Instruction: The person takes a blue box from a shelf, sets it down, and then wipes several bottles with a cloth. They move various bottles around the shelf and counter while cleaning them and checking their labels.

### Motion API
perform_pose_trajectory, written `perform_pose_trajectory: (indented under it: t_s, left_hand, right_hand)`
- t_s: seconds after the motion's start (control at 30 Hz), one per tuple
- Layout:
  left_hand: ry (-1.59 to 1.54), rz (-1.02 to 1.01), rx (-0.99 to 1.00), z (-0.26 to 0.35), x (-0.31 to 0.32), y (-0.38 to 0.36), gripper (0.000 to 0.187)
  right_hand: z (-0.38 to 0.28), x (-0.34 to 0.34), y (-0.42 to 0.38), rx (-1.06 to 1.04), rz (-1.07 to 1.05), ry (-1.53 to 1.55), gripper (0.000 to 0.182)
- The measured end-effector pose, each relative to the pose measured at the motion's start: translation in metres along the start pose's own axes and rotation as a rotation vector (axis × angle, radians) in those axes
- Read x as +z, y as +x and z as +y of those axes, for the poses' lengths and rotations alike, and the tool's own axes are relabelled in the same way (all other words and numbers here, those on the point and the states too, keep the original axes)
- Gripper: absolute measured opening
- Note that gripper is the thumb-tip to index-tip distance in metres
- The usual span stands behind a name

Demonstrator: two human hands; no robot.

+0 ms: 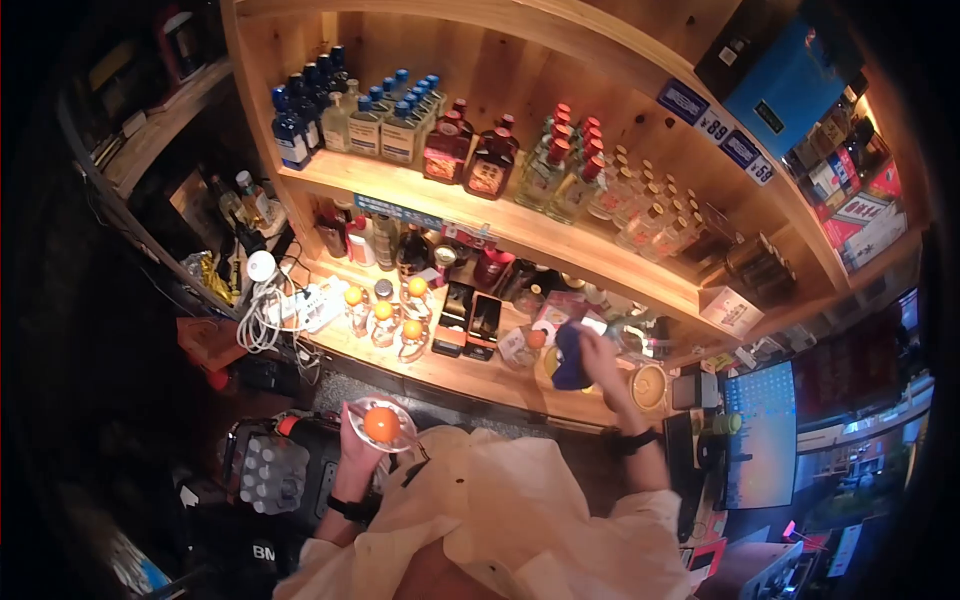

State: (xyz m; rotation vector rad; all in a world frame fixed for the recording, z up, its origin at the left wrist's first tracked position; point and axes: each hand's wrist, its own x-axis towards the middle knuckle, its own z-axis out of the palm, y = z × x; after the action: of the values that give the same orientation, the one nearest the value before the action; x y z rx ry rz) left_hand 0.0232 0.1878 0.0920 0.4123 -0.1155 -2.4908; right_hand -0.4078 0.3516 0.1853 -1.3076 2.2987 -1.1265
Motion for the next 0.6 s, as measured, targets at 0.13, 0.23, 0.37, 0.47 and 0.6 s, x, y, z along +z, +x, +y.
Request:
perform_pose_trajectory:
  t_s: [0.13, 0.23, 0.37, 0.47, 0.6]
  left_hand:
    - [-0.089, -0.114, -0.097, -0.017, 0.044, 0.018, 0.067]
    - [0.041, -0.108, -0.098, -0.034, 0.055, 0.034, 0.066]
    - [0.096, -0.097, -0.138, -0.058, 0.086, 0.052, 0.069]
    - [0.086, -0.141, -0.129, -0.078, 0.093, 0.058, 0.067]
    - [0.177, 0.04, -0.004, -0.101, 0.117, 0.067, 0.064]
  right_hand:
    - [0.105, 0.054, -0.066, 0.207, 0.074, -0.012, 0.027]
    - [0.154, 0.091, -0.083, 0.274, 0.157, 0.058, 0.031]
    - [0.166, 0.128, -0.078, 0.186, 0.069, -0.012, 0.044]
    - [0.148, 0.134, -0.078, 0.165, -0.004, 0.039, 0.048]
    - [0.104, 0.091, -0.065, 0.114, -0.289, -0.127, 0.045]
